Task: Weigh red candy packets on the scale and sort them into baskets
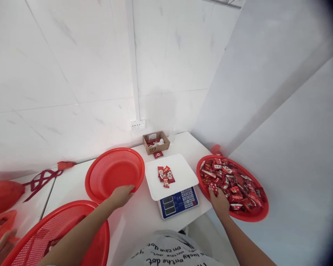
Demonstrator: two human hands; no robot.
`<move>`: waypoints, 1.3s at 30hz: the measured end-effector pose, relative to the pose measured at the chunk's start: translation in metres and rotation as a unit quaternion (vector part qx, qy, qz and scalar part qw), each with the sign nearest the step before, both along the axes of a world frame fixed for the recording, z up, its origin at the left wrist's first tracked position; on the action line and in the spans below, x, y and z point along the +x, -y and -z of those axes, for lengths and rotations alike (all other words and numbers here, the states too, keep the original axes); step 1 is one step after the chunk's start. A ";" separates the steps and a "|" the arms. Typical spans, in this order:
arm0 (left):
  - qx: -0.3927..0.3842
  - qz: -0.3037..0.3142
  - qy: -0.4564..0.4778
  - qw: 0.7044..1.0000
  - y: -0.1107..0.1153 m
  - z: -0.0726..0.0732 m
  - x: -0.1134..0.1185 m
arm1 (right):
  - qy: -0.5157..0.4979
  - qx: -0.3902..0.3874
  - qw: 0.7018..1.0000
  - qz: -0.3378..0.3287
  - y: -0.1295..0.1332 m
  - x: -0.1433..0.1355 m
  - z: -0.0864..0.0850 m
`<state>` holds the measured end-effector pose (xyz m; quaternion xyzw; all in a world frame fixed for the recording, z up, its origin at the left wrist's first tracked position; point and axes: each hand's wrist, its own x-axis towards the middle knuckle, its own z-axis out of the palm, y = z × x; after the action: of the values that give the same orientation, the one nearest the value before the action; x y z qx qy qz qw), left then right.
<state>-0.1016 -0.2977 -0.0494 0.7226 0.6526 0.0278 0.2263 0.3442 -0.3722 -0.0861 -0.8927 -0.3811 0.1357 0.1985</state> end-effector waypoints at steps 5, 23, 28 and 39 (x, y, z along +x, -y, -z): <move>0.066 0.201 0.042 0.976 -0.008 -0.007 0.068 | -0.010 0.008 1.000 0.001 -0.001 0.000 -0.003; 0.149 0.212 -0.011 0.966 -0.049 0.028 0.197 | -0.100 0.055 0.993 0.024 -0.001 0.008 0.010; 0.107 0.225 -0.002 0.968 -0.050 0.023 0.199 | -0.100 0.040 0.994 0.012 0.000 0.008 0.006; 0.160 0.066 0.094 0.980 -0.061 -0.011 0.155 | -0.070 0.029 0.997 -0.007 0.001 0.003 -0.004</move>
<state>0.0532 -0.2372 -0.0383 0.7849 0.5665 0.1849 0.1696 0.3472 -0.3733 -0.0817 -0.8721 -0.3763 0.1886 0.2495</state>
